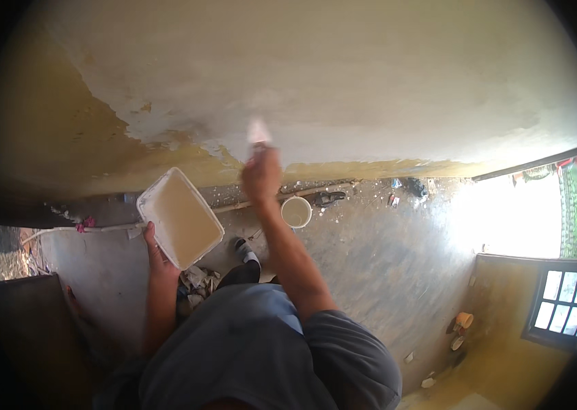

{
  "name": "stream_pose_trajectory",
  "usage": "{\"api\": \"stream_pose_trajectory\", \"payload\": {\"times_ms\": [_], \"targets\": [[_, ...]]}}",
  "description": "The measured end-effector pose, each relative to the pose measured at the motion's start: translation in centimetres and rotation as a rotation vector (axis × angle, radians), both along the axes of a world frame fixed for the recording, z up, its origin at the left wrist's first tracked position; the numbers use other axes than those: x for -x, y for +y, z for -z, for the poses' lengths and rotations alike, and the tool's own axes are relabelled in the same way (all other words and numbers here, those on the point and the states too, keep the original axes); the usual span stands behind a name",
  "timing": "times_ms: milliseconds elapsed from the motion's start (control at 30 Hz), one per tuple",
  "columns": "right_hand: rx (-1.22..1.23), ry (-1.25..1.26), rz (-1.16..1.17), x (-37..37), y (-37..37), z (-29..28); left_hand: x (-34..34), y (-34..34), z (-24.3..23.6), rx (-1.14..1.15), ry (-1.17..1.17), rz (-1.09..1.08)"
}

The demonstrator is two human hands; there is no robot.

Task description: The person applies putty to a wall using a scraper, repeatedly scooping material from a plastic container and smoothing it onto the surface.

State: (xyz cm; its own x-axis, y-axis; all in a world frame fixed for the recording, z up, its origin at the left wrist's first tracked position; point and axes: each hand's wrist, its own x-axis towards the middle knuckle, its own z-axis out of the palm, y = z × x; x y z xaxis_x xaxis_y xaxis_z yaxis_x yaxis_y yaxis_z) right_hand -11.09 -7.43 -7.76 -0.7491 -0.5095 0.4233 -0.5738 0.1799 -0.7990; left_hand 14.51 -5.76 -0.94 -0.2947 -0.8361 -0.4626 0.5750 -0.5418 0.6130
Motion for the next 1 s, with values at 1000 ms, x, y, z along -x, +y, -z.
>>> {"api": "stream_pose_trajectory", "payload": {"times_ms": [1000], "targets": [[-0.414, -0.108, -0.353, 3.5, 13.2, -18.5, 11.6, 2.9, 2.1, 0.055, 0.177, 0.401]]}}
